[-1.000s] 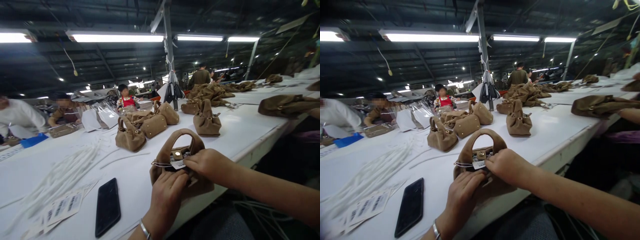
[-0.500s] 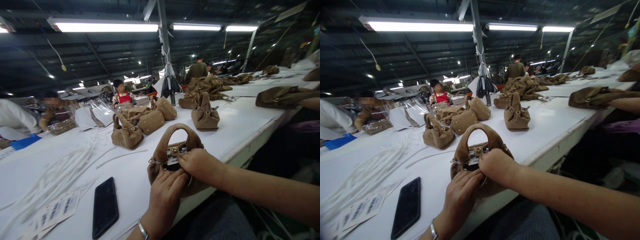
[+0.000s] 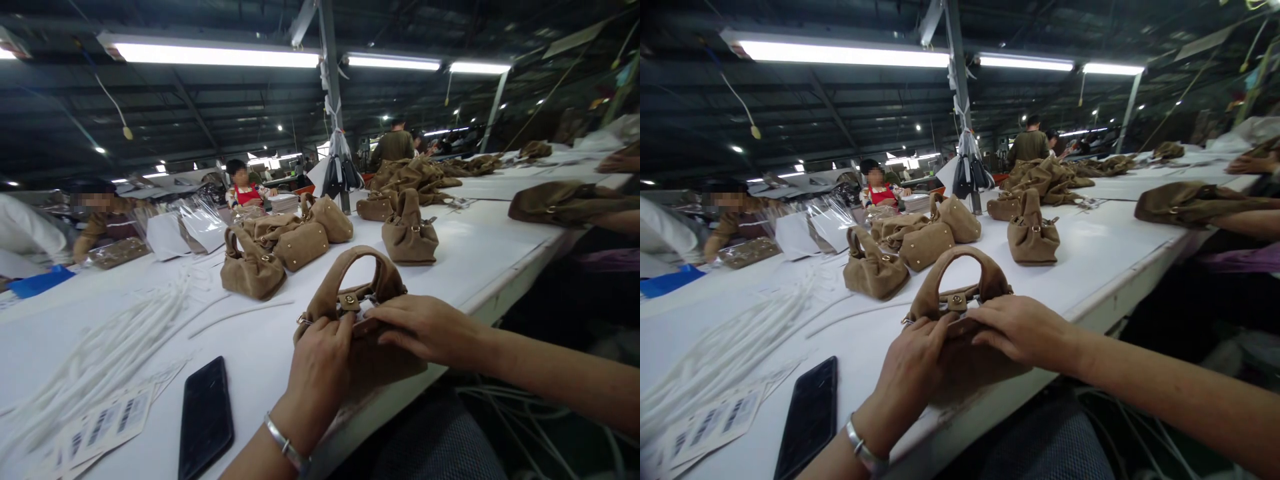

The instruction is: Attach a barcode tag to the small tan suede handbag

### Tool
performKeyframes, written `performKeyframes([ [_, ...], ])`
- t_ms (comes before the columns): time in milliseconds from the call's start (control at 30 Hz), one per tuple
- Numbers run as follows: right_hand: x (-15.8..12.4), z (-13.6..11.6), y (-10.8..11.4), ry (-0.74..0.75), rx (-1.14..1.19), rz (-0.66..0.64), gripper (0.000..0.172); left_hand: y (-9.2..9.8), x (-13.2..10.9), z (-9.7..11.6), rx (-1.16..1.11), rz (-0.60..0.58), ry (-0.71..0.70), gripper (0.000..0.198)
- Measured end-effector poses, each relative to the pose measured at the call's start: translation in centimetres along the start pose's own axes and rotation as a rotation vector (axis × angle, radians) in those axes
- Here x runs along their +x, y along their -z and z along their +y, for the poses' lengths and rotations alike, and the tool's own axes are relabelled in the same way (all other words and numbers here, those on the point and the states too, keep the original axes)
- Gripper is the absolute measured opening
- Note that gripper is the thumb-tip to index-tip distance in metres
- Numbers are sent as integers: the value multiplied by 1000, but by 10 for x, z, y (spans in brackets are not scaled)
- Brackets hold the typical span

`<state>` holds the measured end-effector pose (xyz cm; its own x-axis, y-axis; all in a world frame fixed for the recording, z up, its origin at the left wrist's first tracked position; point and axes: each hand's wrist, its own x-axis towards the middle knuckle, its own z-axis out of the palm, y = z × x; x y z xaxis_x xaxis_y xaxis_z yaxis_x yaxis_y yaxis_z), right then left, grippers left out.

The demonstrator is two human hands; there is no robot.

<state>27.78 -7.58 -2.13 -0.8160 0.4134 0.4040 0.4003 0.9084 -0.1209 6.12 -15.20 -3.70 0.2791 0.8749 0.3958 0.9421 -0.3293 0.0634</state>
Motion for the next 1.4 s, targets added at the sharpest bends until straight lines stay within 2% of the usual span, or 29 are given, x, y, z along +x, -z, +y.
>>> performKeyframes([
  [100,-7,-2,-23,-16,-68,255,43,3,5,-1,12,2,74,44],
  [200,-11,0,-41,89,-128,383,49,1,6,-2,-8,47,90,41],
  [267,-13,1,-46,127,-158,367,51,-1,7,-4,-35,92,83,37],
  [467,-11,-4,-43,29,-174,243,60,-8,9,-6,-61,182,33,31],
  [567,-8,-10,-41,-39,-119,221,55,-13,7,-7,-70,256,-48,21],
  [633,-6,-14,-41,-94,-74,228,49,-14,2,-11,-103,325,-153,18],
  [733,-5,-16,-41,-149,-13,243,42,-6,-4,-26,-190,477,-242,22],
  [800,-6,-17,-42,-157,3,269,41,7,-2,-38,-277,584,-118,20],
  [867,-6,-18,-43,-164,7,301,40,22,10,-49,-403,603,91,19],
  [900,-5,-19,-43,-166,8,314,39,28,19,-54,-479,552,177,19],
  [967,-5,-20,-43,-166,8,326,36,34,43,-61,-642,304,233,24],
  [1067,-6,-20,-43,-162,1,329,35,30,75,-70,-816,-146,161,29],
  [1167,-8,-21,-45,-160,-15,332,33,22,89,-74,-853,-432,95,39],
  [1267,-12,-24,-48,-175,-30,361,33,20,90,-70,-811,-530,53,48],
  [1333,-13,-26,-51,-191,-31,378,33,20,89,-65,-769,-528,22,51],
  [1400,-12,-27,-53,-202,-32,391,34,21,88,-58,-693,-474,-6,51],
])
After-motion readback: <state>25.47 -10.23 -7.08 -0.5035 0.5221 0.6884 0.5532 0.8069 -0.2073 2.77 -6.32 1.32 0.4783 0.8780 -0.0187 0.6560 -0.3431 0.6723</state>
